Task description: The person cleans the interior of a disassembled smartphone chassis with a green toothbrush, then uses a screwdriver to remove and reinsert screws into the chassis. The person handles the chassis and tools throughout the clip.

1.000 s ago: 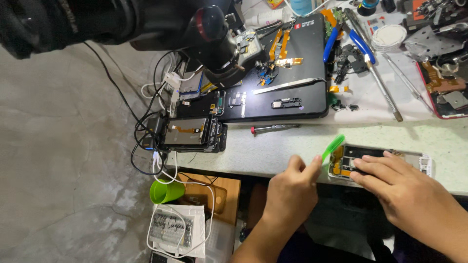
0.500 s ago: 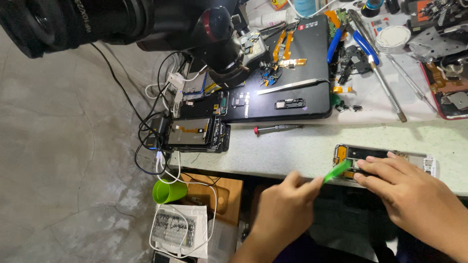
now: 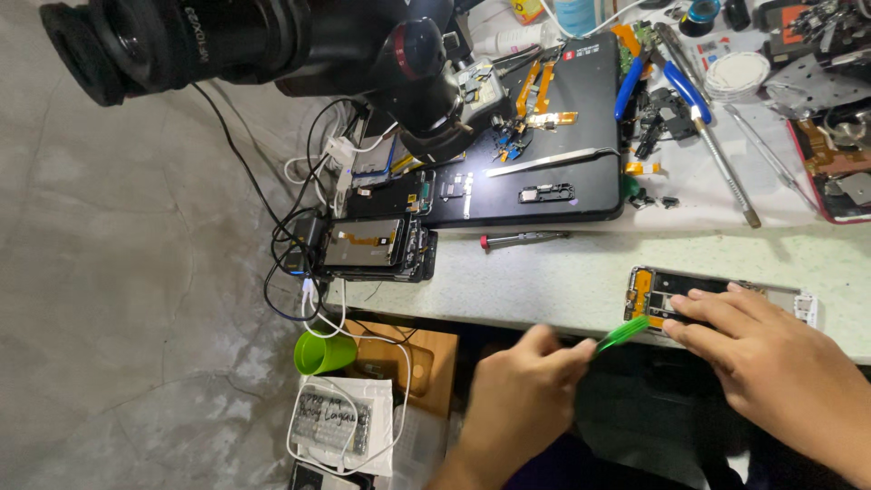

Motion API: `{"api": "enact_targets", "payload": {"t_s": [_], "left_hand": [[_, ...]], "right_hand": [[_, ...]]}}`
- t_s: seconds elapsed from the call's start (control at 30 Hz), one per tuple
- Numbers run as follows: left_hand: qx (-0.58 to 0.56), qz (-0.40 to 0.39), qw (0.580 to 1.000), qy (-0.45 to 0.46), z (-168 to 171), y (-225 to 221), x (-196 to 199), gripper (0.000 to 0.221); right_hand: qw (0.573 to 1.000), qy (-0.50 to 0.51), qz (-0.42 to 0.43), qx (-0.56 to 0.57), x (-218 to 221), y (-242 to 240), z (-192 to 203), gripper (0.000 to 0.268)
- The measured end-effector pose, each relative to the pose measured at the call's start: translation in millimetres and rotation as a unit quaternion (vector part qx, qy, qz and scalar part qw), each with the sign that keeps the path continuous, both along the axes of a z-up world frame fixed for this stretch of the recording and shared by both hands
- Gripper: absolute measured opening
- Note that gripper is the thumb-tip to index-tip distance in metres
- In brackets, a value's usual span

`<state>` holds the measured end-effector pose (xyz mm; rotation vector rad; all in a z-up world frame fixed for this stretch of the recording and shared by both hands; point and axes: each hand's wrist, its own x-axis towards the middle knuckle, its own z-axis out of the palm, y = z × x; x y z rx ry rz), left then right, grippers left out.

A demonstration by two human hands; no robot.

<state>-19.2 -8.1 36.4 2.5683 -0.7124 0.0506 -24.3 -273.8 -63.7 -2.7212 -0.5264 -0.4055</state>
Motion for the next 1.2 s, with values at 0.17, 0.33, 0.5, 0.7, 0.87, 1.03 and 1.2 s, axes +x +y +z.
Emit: {"api": "enact_targets", "payload": {"t_s": [0.17, 0.33, 0.5, 0.7, 0.87, 1.03, 1.2], "left_hand": [[-0.006, 0.037, 0.999, -0.034, -24.0, -34.3, 35.4, 0.021], [0.037, -0.008, 0.999, 0.029, -3.8, 12.2, 14.4, 0.020], [0.032, 0.050, 0.998, -0.015, 4.9, 58.4, 37.7, 0.032], [0.020, -0.054, 0.972, -0.229, -33.3, 34.9, 92.2, 0.025], [-0.067, -0.025, 0.944, -0.324, -47.5, 24.3, 105.2, 0.033], [-0.170, 0.046, 0.937, -0.303, -71.9, 35.0, 106.3, 0.050], [-0.226, 0.046, 0.927, -0.296, -101.1, 40.3, 120.1, 0.041]], "right_hand": [[1.000, 0.009, 0.001, -0.003, -2.8, 3.9, 8.1, 0.049], [0.999, 0.031, -0.008, -0.002, -2.1, 3.7, 5.2, 0.051], [0.999, -0.032, 0.003, -0.001, 3.2, 2.7, -0.7, 0.046], [0.997, -0.072, -0.013, 0.036, 3.6, 16.9, 19.9, 0.048], [0.992, -0.100, 0.041, 0.070, 0.8, 28.8, 15.5, 0.039], [0.974, -0.005, 0.220, 0.054, -7.0, 47.8, -18.6, 0.018], [0.914, -0.088, 0.383, 0.105, -32.2, 113.1, -66.8, 0.015]]}}
